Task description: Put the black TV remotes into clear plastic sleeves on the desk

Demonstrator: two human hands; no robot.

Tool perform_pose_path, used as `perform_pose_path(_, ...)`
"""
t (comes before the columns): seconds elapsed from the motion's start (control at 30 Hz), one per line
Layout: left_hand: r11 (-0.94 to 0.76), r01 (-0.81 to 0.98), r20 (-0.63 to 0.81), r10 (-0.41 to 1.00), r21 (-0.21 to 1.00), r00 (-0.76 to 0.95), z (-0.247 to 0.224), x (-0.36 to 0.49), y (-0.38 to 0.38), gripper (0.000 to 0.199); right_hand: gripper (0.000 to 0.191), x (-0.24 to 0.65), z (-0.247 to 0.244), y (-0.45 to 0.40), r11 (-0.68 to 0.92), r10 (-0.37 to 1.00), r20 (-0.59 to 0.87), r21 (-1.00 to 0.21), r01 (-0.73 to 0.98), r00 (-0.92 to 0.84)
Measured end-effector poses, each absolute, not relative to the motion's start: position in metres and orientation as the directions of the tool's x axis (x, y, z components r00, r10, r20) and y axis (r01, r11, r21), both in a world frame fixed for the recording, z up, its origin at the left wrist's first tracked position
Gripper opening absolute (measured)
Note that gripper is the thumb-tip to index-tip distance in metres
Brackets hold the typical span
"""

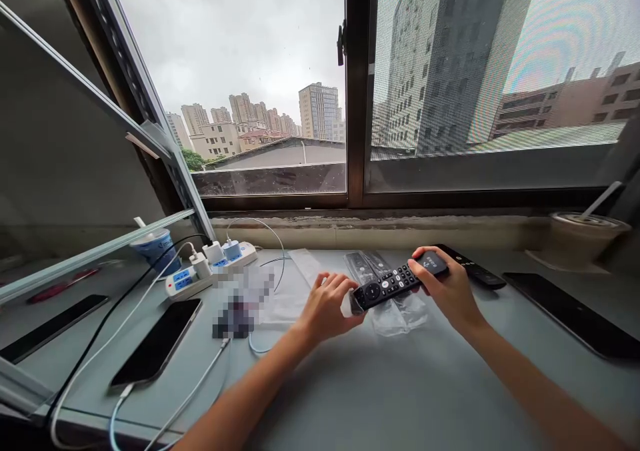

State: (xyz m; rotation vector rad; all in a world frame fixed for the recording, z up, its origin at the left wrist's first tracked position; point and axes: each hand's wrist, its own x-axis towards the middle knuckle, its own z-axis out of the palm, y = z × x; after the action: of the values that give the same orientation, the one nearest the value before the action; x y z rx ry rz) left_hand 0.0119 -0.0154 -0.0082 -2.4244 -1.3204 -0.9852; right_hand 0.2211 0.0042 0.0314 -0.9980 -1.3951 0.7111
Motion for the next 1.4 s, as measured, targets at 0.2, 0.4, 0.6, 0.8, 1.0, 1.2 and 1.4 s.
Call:
perform_pose_path(0.2,-0.531,0.839,0.667,0.667,0.115,0.331,-0.007,0.012,-0.015,0.02,0.021,0.219,0.029,-0.001,0.386,0.922,0.382,-0.921,0.048,-0.069)
perform_pose_path(0.4,-0.52,0.849,0.68,0.656,0.094,0.327,-0.004,0.012,-0.017,0.014,0.022,0.216,0.024,-0.007,0.374,0.881,0.354,-0.927,0.005,-0.312)
perform_pose_path(0.6,-0.529,0.846,0.702,0.626,0.064,0.338,-0.004,0.012,-0.019,0.018,0.031,0.207,0.017,-0.013,0.279,0.838,0.219,-0.959,0.049,-0.499)
perform_pose_path(0.8,-0.564,0.826,0.761,0.534,-0.005,0.37,-0.006,0.011,-0.018,0.018,0.058,0.197,0.013,-0.018,0.092,0.788,0.024,-0.993,0.079,-0.615)
perform_pose_path(1.0,-0.649,0.757,0.791,0.424,-0.074,0.441,-0.006,0.012,-0.021,0.013,0.056,0.189,0.013,-0.025,-0.051,0.708,-0.104,-0.994,0.097,-0.698)
perform_pose_path(1.2,-0.661,0.746,0.797,0.408,-0.079,0.446,0.001,0.014,-0.025,0.019,0.043,0.193,0.022,-0.025,-0.056,0.758,-0.052,-0.998,0.014,-0.65)
perform_pose_path(1.4,-0.559,0.829,0.776,0.519,-0.009,0.359,0.014,0.001,-0.021,0.035,0.018,0.204,0.018,-0.011,-0.033,0.889,0.039,-0.988,-0.148,-0.456)
